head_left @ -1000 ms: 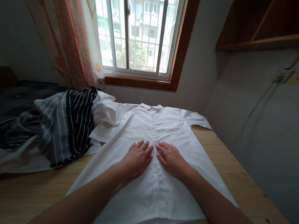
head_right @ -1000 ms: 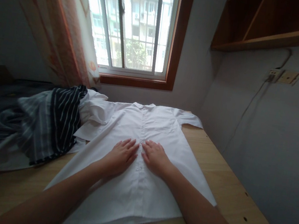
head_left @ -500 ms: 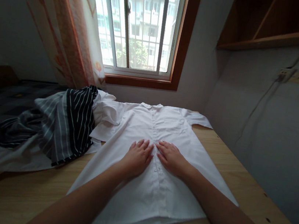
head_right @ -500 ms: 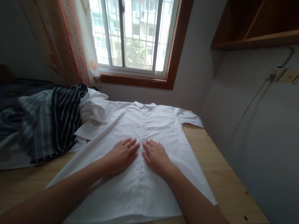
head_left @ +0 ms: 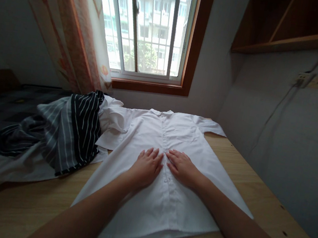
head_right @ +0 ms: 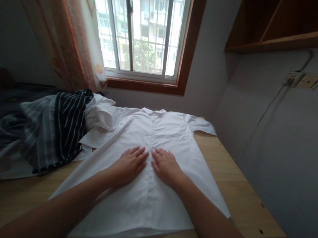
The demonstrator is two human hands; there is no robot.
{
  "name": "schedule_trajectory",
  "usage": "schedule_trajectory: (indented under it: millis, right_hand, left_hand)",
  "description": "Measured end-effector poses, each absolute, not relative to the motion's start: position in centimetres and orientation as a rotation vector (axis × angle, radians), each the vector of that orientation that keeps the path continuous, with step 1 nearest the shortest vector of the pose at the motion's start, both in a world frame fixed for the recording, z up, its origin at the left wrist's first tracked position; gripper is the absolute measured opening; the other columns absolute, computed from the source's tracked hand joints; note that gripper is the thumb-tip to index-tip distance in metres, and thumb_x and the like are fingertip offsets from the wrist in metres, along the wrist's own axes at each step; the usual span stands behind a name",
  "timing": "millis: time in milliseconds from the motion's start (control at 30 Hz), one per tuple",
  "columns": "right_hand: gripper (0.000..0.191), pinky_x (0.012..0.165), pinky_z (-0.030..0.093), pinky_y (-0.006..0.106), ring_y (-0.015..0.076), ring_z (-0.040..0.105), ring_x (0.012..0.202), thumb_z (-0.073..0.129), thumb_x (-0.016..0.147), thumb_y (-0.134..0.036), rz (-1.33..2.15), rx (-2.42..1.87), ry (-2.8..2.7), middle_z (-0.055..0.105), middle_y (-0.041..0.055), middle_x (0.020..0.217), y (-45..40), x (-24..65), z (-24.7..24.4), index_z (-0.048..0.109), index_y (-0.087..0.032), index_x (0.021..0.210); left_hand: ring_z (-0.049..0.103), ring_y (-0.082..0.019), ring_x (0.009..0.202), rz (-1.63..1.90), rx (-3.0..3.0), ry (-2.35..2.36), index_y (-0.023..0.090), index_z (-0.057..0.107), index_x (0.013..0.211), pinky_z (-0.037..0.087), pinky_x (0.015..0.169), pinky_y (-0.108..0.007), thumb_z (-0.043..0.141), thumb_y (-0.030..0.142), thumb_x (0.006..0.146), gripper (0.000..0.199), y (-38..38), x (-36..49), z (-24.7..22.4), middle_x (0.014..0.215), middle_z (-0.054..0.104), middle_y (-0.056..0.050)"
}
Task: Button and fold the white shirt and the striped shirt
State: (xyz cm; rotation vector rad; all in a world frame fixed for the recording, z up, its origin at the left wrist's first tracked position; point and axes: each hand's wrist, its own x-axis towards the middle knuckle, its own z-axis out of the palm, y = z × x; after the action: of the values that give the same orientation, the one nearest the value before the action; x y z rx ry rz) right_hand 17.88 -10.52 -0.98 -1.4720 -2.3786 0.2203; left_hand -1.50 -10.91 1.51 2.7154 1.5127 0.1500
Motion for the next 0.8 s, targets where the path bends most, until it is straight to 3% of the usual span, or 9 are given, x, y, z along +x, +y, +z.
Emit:
schedule_trajectory:
  millis: [167, 333, 500, 633, 800]
  right_hand:
    - [0.042, 0.114, 0.032, 0.044, 0.0233, 0.048, 0.133, 0.052, 0.094, -0.028, 0.246, -1.386, -2.339, 0.057, 0.0102, 0.141, -10.6, 18.1, -0.6, 0.059, -0.021, 0.135]
    - [0.022, 0.098, 0.045, 0.034, 0.0211, 0.062, 0.106, 0.061, 0.088, -0.022, 0.290, -1.278, -2.280, 0.072, 0.0072, 0.108, -11.4, 18.1, 1.2, 0.075, -0.020, 0.104]
    - [0.012, 0.078, 0.045, 0.028, 0.0174, 0.060, 0.084, 0.062, 0.084, -0.016, 0.372, -1.300, -2.240, 0.068, 0.0037, 0.082, -12.4, 17.6, 2.5, 0.074, -0.019, 0.081]
    - [0.008, 0.068, 0.042, 0.025, 0.0141, 0.056, 0.073, 0.063, 0.083, -0.018, 0.496, -1.329, -2.209, 0.063, 0.0010, 0.078, -12.6, 17.6, 2.4, 0.070, -0.019, 0.079]
    - [0.007, 0.068, 0.041, 0.025, 0.0139, 0.056, 0.074, 0.066, 0.084, -0.023, 0.586, -1.351, -2.188, 0.063, 0.0010, 0.081, -12.5, 17.9, 2.1, 0.068, -0.019, 0.078]
  left_hand:
    - [0.043, -0.031, 0.136, 0.267, 2.721, 1.494, 0.023, 0.057, 0.135, 0.033, 0.112, -0.052, 0.046, 0.033, 0.096, 0.042, -10.4, -1.7, 1.5, 0.145, 0.052, -0.011]
    - [0.058, -0.025, 0.111, 0.465, 2.633, 1.371, 0.026, 0.074, 0.112, 0.044, 0.102, -0.039, 0.058, 0.024, 0.087, 0.029, -10.0, -1.7, 2.1, 0.118, 0.068, -0.007]
    - [0.059, -0.023, 0.099, 0.528, 2.516, 1.334, 0.024, 0.079, 0.096, 0.048, 0.093, -0.035, 0.058, 0.015, 0.083, 0.026, -10.2, -1.4, 2.6, 0.100, 0.070, -0.006]
    - [0.059, -0.023, 0.096, 0.491, 2.448, 1.322, 0.024, 0.079, 0.091, 0.048, 0.091, -0.033, 0.060, 0.014, 0.079, 0.025, -10.4, -1.3, 2.8, 0.096, 0.070, -0.006]
    - [0.058, -0.024, 0.099, 0.444, 2.382, 1.305, 0.025, 0.079, 0.092, 0.047, 0.091, -0.033, 0.066, 0.014, 0.072, 0.027, -10.7, -1.4, 3.3, 0.098, 0.069, -0.005]
